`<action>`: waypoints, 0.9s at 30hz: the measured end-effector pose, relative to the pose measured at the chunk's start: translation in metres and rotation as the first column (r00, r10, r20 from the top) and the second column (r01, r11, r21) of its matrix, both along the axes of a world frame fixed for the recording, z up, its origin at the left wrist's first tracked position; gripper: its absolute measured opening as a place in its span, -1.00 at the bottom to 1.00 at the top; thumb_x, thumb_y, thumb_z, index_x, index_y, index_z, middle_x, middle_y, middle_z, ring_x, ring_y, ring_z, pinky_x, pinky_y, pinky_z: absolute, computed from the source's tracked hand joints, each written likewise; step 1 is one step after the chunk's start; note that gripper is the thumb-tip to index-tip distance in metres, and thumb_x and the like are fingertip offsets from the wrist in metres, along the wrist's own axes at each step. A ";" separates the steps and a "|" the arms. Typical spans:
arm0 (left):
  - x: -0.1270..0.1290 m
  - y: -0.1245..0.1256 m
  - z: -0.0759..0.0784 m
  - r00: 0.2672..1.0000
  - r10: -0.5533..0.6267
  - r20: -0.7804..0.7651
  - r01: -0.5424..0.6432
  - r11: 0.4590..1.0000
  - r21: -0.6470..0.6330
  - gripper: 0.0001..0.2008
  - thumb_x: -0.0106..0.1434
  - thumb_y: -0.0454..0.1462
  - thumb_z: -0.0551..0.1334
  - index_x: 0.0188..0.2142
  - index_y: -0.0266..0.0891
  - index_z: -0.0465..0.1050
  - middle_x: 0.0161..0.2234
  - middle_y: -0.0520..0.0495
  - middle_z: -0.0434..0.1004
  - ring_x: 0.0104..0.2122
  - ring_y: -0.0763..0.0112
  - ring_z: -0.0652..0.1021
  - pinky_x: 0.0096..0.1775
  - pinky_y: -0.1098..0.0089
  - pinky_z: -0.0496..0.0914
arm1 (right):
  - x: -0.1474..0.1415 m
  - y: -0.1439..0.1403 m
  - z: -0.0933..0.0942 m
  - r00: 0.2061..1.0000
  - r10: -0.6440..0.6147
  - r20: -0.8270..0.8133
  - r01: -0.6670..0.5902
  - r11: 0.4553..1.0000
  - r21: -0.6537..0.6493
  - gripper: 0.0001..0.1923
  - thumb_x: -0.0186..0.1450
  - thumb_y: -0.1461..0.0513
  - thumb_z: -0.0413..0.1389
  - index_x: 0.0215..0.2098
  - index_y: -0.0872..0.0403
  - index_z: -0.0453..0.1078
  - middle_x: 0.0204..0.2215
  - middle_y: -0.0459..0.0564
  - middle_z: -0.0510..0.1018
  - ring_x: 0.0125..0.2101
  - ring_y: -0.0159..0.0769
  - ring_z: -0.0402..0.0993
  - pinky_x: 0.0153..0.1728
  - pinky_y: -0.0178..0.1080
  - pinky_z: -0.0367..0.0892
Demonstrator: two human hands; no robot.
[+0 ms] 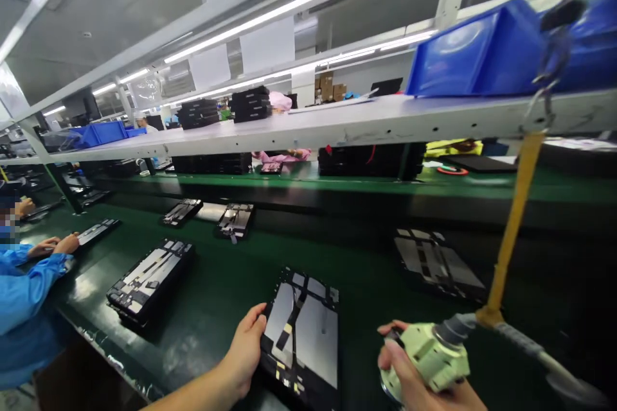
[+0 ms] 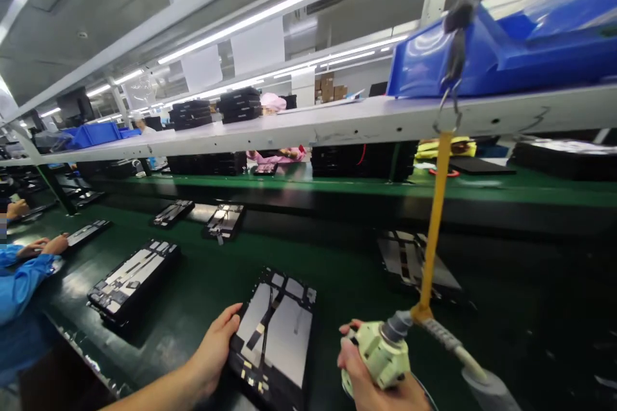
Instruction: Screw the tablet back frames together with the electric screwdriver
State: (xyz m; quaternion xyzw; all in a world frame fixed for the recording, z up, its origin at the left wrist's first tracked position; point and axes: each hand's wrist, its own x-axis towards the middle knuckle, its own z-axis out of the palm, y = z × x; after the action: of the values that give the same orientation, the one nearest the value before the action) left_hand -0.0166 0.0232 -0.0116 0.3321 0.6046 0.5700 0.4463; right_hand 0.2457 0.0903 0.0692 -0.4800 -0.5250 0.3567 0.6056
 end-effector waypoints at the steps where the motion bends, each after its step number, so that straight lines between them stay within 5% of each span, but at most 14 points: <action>1: 0.005 -0.016 -0.004 0.997 -0.029 -0.065 0.029 1.000 -0.013 -0.49 0.45 0.01 0.13 0.26 -0.18 0.39 0.11 -0.16 0.60 0.04 0.21 0.62 0.03 0.27 0.50 | -0.002 -0.002 -0.001 0.999 0.003 -0.045 -0.002 1.000 0.011 -0.62 0.10 0.03 0.35 -0.25 0.11 0.51 -0.42 0.03 0.64 -0.53 -0.27 0.53 -0.54 -0.31 0.46; 4: 0.009 -0.056 -0.001 0.950 -0.151 -0.275 0.127 0.987 -0.103 -0.52 0.51 -0.07 0.04 0.33 -0.13 0.29 0.18 -0.16 0.54 0.09 0.26 0.59 0.03 0.28 0.51 | -0.010 -0.008 -0.003 0.989 0.024 -0.147 -0.019 0.999 0.030 -0.64 0.09 0.08 0.35 -0.23 0.11 0.49 -0.48 -0.04 0.61 -0.62 -0.33 0.48 -0.58 -0.29 0.45; 7: -0.003 -0.076 0.017 0.854 -0.323 -0.407 0.254 0.943 -0.214 -0.39 0.46 -0.06 0.15 0.42 -0.16 0.16 0.06 -0.20 0.60 -0.05 0.23 0.63 0.01 0.22 0.54 | -0.015 -0.009 -0.009 0.989 0.048 -0.141 -0.040 0.997 0.060 -0.69 0.16 0.11 0.31 -0.19 0.09 0.48 -0.41 -0.05 0.63 -0.62 -0.37 0.47 -0.59 -0.29 0.42; 10: -0.017 -0.085 0.042 0.635 -0.440 -0.635 0.406 0.889 -0.211 -0.18 0.27 -0.02 0.39 0.42 -0.17 0.16 0.19 -0.26 0.46 0.05 0.10 0.57 0.07 0.10 0.53 | -0.017 -0.012 -0.009 0.989 0.066 -0.131 -0.057 0.996 0.072 -0.72 0.20 0.15 0.29 -0.16 0.09 0.48 -0.37 -0.05 0.64 -0.61 -0.39 0.47 -0.58 -0.29 0.43; 13: -0.018 -0.090 0.061 0.365 -0.385 -0.848 0.516 0.841 -0.160 -0.29 0.24 -0.03 0.43 0.31 -0.14 0.33 0.23 -0.26 0.41 0.18 0.00 0.46 0.18 -0.03 0.45 | -0.017 -0.016 -0.006 0.991 0.059 -0.119 -0.049 0.995 0.092 -0.75 0.20 0.18 0.28 -0.16 0.08 0.49 -0.36 -0.06 0.65 -0.60 -0.39 0.48 -0.56 -0.28 0.44; 16: -0.008 -0.092 0.062 0.195 -0.334 -0.922 0.659 0.741 -0.129 -0.43 0.30 -0.07 0.40 0.24 -0.14 0.39 0.13 -0.26 0.48 0.10 0.03 0.49 0.10 -0.03 0.50 | -0.018 -0.018 -0.005 0.990 0.078 -0.116 -0.065 0.991 0.114 -0.75 0.21 0.19 0.28 -0.15 0.07 0.49 -0.36 -0.07 0.65 -0.60 -0.40 0.47 -0.53 -0.27 0.46; 19: -0.002 -0.093 0.047 0.186 -0.248 -0.951 0.680 0.730 -0.058 -0.55 0.37 -0.12 0.34 0.20 -0.17 0.42 0.10 -0.27 0.49 0.12 0.02 0.49 0.14 -0.08 0.48 | -0.017 -0.018 -0.006 0.993 0.078 -0.094 -0.066 0.991 0.120 -0.75 0.22 0.18 0.27 -0.14 0.07 0.49 -0.37 -0.07 0.64 -0.59 -0.40 0.47 -0.53 -0.26 0.45; 23: -0.009 -0.096 0.024 0.273 -0.205 -0.940 0.654 0.756 0.026 -0.64 0.41 -0.15 0.30 0.16 -0.14 0.44 0.21 -0.27 0.41 0.33 -0.06 0.36 0.23 -0.12 0.43 | -0.017 -0.018 -0.007 0.997 0.058 -0.054 -0.050 0.990 0.136 -0.76 0.23 0.16 0.25 -0.14 0.06 0.48 -0.36 -0.07 0.64 -0.58 -0.38 0.48 -0.51 -0.24 0.47; 27: -0.012 -0.097 0.020 0.298 -0.211 -0.931 0.636 0.771 0.029 -0.65 0.45 -0.18 0.25 0.18 -0.17 0.42 0.21 -0.28 0.43 0.32 0.00 0.40 0.21 -0.01 0.49 | -0.017 -0.018 -0.007 0.998 0.056 -0.042 -0.050 0.991 0.125 -0.77 0.23 0.16 0.25 -0.15 0.05 0.48 -0.36 -0.07 0.64 -0.57 -0.38 0.49 -0.49 -0.23 0.49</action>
State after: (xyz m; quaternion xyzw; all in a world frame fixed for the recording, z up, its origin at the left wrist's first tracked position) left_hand -0.0286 -0.0740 0.0082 0.8134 0.5012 0.2708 0.1175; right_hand 0.2287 0.0721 0.0625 -0.4191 -0.5449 0.3500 0.6363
